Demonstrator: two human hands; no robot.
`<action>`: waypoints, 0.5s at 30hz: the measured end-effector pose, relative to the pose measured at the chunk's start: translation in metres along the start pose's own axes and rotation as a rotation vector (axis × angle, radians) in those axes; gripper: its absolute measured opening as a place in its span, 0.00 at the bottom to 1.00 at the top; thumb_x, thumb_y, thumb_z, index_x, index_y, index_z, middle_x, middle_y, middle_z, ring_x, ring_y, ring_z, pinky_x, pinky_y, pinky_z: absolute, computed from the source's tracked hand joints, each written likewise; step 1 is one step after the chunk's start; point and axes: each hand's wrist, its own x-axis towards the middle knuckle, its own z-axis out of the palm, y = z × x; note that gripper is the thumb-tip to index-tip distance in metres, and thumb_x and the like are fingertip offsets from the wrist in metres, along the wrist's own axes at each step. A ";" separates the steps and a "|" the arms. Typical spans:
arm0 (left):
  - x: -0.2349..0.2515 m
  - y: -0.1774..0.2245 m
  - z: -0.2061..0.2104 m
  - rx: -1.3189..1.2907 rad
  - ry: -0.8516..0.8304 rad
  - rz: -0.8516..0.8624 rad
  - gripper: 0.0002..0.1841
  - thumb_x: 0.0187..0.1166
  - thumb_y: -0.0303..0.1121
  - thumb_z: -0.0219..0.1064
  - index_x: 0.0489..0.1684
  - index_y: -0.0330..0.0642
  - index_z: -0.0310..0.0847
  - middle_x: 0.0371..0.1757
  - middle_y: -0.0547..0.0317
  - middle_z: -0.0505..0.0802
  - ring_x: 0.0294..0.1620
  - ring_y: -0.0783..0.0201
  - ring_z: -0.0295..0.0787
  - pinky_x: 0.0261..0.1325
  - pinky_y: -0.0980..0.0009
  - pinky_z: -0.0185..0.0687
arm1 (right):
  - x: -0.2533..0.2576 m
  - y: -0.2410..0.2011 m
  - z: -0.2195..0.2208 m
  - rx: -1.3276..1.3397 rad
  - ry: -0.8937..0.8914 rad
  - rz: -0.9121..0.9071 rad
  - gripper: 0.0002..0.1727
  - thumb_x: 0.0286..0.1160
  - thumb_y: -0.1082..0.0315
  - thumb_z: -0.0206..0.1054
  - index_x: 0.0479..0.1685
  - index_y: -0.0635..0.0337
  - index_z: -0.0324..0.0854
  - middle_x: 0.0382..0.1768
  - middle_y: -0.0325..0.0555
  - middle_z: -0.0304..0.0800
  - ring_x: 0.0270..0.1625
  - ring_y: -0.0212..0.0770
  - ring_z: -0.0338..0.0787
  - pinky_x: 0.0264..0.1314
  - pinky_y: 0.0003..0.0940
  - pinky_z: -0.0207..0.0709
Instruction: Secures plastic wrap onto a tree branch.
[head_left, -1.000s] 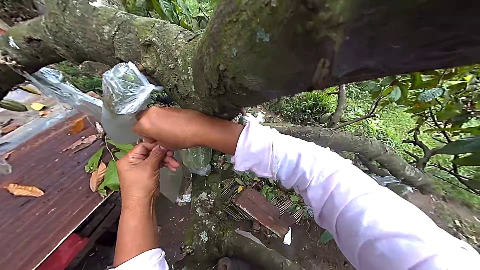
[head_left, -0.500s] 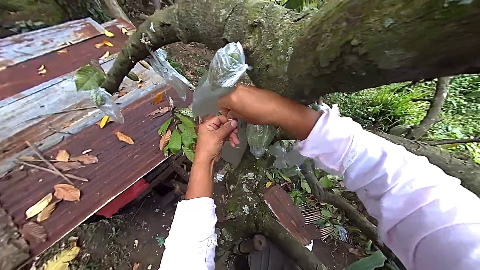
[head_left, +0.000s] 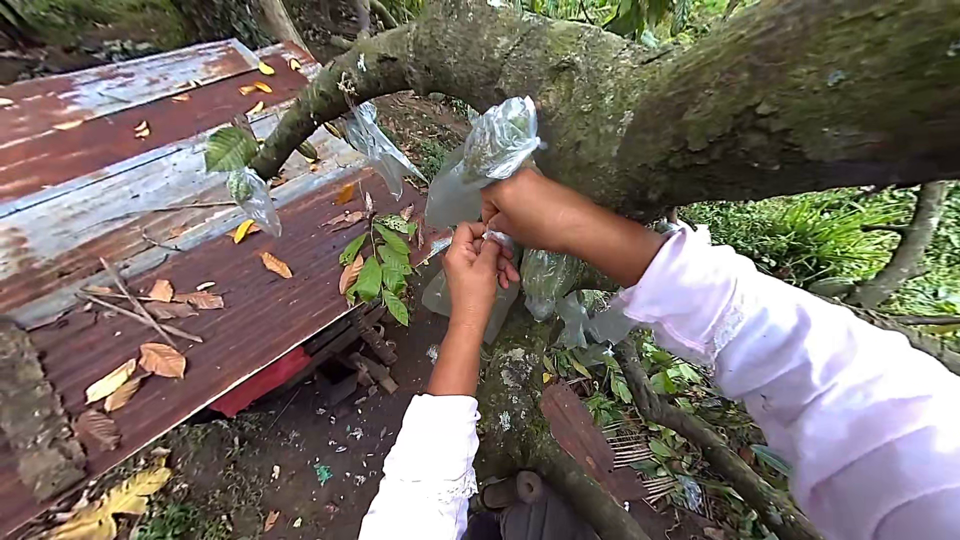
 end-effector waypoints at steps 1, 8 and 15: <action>-0.001 -0.002 0.003 0.006 0.024 0.016 0.03 0.87 0.22 0.54 0.48 0.34 0.72 0.24 0.60 0.89 0.13 0.72 0.80 0.16 0.78 0.78 | 0.001 0.000 0.000 0.000 -0.001 0.009 0.07 0.80 0.75 0.64 0.46 0.69 0.87 0.48 0.60 0.90 0.55 0.56 0.90 0.62 0.54 0.79; -0.002 -0.022 0.013 0.250 0.281 0.236 0.05 0.79 0.23 0.66 0.42 0.32 0.87 0.40 0.57 0.82 0.35 0.74 0.78 0.40 0.82 0.77 | 0.000 -0.001 0.002 -0.043 0.026 0.020 0.07 0.82 0.75 0.61 0.46 0.69 0.84 0.48 0.63 0.89 0.57 0.61 0.89 0.61 0.58 0.79; -0.007 -0.011 0.017 0.049 0.191 0.123 0.02 0.85 0.22 0.61 0.45 0.32 0.77 0.26 0.62 0.90 0.25 0.73 0.88 0.34 0.75 0.87 | -0.002 0.002 -0.001 0.013 0.018 -0.046 0.08 0.80 0.77 0.63 0.47 0.67 0.87 0.46 0.58 0.91 0.53 0.56 0.90 0.61 0.54 0.79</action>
